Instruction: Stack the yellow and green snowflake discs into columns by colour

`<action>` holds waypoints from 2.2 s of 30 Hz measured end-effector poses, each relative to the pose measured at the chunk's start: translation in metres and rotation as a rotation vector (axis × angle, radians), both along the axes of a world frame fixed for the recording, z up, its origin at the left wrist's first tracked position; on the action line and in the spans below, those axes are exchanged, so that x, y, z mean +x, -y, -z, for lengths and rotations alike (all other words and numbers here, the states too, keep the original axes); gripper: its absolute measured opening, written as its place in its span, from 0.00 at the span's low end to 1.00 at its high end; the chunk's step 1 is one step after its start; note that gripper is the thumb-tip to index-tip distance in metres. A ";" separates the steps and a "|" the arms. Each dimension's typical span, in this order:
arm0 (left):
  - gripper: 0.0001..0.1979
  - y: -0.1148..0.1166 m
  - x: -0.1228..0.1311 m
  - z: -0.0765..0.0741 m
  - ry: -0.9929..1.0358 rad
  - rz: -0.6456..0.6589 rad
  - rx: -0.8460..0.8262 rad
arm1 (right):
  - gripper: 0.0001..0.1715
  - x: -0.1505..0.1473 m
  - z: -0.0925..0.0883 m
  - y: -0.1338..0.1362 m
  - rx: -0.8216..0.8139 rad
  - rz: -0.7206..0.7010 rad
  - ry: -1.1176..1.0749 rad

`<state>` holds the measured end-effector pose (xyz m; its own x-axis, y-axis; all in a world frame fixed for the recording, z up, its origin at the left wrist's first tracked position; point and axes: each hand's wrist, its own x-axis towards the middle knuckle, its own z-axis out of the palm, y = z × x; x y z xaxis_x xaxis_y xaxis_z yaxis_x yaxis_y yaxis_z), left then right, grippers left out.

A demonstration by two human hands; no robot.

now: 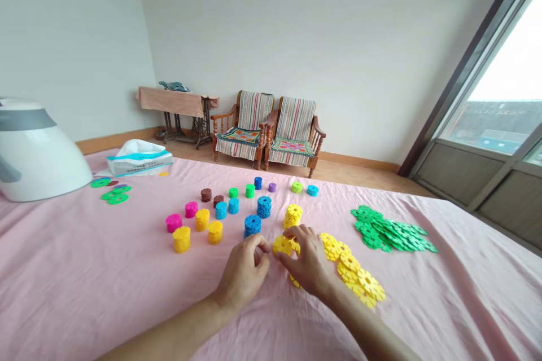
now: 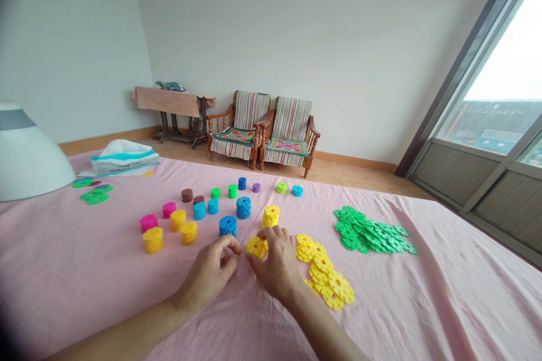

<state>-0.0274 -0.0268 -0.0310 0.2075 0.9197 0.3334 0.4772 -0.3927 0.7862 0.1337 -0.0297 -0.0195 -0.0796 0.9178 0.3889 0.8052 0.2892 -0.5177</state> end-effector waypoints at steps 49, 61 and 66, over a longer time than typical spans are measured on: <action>0.16 0.020 0.047 -0.027 -0.701 0.456 0.006 | 0.25 0.133 0.027 -0.003 0.123 0.392 -0.169; 0.10 0.018 0.029 -0.035 -0.628 0.498 -0.039 | 0.26 0.133 0.027 -0.004 0.086 0.397 -0.242; 0.11 0.016 0.022 -0.037 -0.635 0.512 -0.083 | 0.26 0.134 0.027 -0.004 0.057 0.385 -0.241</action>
